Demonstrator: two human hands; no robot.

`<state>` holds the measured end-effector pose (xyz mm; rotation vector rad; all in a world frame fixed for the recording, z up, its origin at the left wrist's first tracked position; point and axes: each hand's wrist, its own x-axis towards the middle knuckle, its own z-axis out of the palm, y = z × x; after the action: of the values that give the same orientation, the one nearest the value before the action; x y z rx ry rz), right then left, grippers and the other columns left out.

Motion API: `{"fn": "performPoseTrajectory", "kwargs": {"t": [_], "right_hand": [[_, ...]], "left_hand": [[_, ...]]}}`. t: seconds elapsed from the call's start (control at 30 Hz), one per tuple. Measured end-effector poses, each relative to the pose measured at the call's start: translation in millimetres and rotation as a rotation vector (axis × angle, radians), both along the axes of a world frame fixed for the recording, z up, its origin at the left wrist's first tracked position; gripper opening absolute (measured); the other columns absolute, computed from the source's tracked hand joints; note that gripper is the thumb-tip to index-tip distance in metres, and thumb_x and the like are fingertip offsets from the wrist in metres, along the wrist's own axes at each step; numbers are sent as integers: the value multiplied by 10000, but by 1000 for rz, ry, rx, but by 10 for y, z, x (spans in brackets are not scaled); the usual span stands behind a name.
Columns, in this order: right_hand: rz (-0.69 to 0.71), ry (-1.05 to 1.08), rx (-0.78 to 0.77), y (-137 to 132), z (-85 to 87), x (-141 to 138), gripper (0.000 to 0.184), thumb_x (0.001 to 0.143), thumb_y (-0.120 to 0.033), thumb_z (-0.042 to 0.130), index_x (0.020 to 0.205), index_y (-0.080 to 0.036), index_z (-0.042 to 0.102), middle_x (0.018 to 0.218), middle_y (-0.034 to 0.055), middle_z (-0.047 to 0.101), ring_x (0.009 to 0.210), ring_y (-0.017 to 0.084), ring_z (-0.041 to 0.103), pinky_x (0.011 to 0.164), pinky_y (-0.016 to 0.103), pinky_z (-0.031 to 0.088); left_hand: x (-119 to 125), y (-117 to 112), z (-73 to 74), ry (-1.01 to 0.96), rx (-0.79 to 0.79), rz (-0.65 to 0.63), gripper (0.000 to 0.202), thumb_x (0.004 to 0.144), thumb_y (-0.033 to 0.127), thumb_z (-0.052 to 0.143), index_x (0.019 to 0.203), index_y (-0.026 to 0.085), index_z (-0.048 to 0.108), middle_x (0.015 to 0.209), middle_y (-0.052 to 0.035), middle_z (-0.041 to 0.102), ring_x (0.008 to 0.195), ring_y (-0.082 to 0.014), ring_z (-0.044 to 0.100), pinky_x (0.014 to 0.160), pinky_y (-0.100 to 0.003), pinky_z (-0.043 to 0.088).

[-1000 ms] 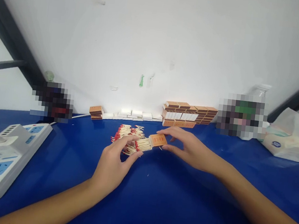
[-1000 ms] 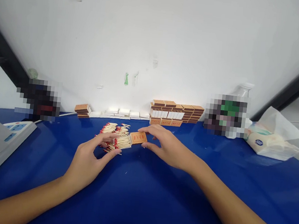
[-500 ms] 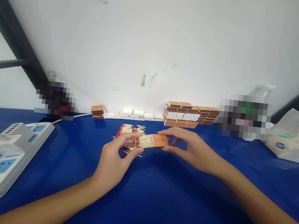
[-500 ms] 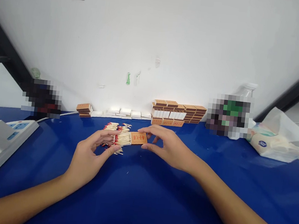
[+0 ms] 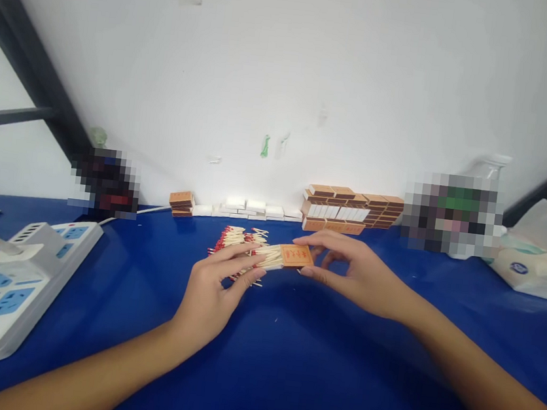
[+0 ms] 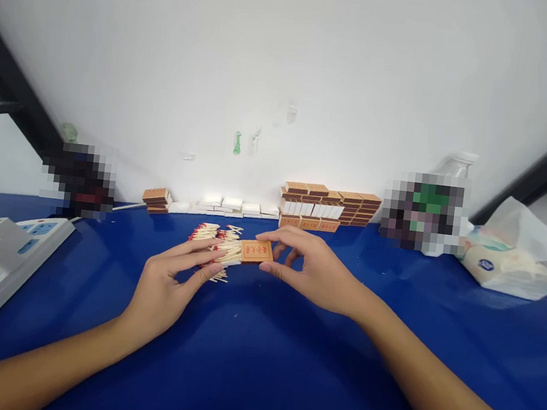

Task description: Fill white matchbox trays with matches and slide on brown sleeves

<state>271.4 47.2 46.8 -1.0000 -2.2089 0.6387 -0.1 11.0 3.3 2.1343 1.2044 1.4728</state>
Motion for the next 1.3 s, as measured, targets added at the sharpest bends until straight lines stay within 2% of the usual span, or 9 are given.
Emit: {"fn": "performPoseTrajectory", "kwargs": {"t": [0.27, 0.43, 0.57, 0.7, 0.8, 0.97, 1.1, 1.3], "right_hand": [[-36, 76, -175, 5, 13, -16, 460, 920, -526, 729, 1301, -269, 703, 1146, 69, 723, 914, 208, 698, 788, 373, 598], [-44, 134, -315, 15, -12, -18, 497, 899, -555, 745, 1304, -272, 691, 944, 38, 718, 771, 188, 682, 682, 350, 578], [-42, 168, -353, 3, 1, -18, 495, 885, -552, 764, 1280, -260, 699, 903, 36, 718, 735, 182, 677, 653, 336, 562], [-42, 181, -344, -15, 22, -29, 497, 880, -554, 769, 1269, -250, 707, 874, 34, 710, 715, 178, 667, 620, 321, 548], [-48, 179, -349, -24, 25, -32, 496, 878, -554, 774, 1258, -243, 708, 867, 33, 706, 711, 173, 663, 619, 316, 541], [-36, 191, -402, -31, 39, -19, 521, 876, -534, 787, 1295, -243, 677, 834, 26, 717, 704, 176, 672, 624, 313, 542], [-4, 256, -473, -14, 29, -19, 555, 877, -505, 799, 1337, -237, 641, 883, 39, 736, 725, 172, 675, 630, 309, 551], [-1, 296, -504, 14, -20, -31, 559, 860, -503, 817, 1315, -230, 642, 937, 61, 745, 737, 171, 661, 629, 319, 551]], "left_hand": [[10, -2, -4, 14, 0, -19, 228, 978, 272, 714, 1186, 284, 806, 1254, -38, 780, 1154, -240, 749, 1049, -397, 606], [5, 4, -5, 38, 1, -33, 278, 1011, 289, 671, 1274, 291, 762, 1266, -35, 775, 1183, -234, 727, 1068, -406, 583], [-4, -17, 10, 56, 8, 2, 354, 1010, 313, 673, 1362, 299, 699, 1217, -45, 786, 1066, -227, 749, 1011, -402, 601], [2, -35, 28, 6, -7, 30, 240, 981, 307, 711, 1217, 264, 731, 1039, -24, 797, 869, -183, 742, 837, -313, 618], [12, -37, 31, -19, -19, 32, 124, 971, 295, 724, 1081, 238, 727, 1012, -12, 791, 817, -157, 716, 777, -272, 591], [11, -26, 12, -6, 11, 17, 85, 981, 302, 716, 1033, 236, 727, 1057, -16, 793, 856, -158, 714, 818, -284, 579], [3, -20, 11, 7, 42, 31, 80, 977, 298, 721, 1027, 236, 729, 1083, -20, 795, 910, -177, 731, 905, -327, 585], [16, -20, 28, 1, 39, 18, 67, 972, 290, 724, 997, 228, 723, 1103, -34, 799, 955, -200, 752, 931, -348, 599]]}}
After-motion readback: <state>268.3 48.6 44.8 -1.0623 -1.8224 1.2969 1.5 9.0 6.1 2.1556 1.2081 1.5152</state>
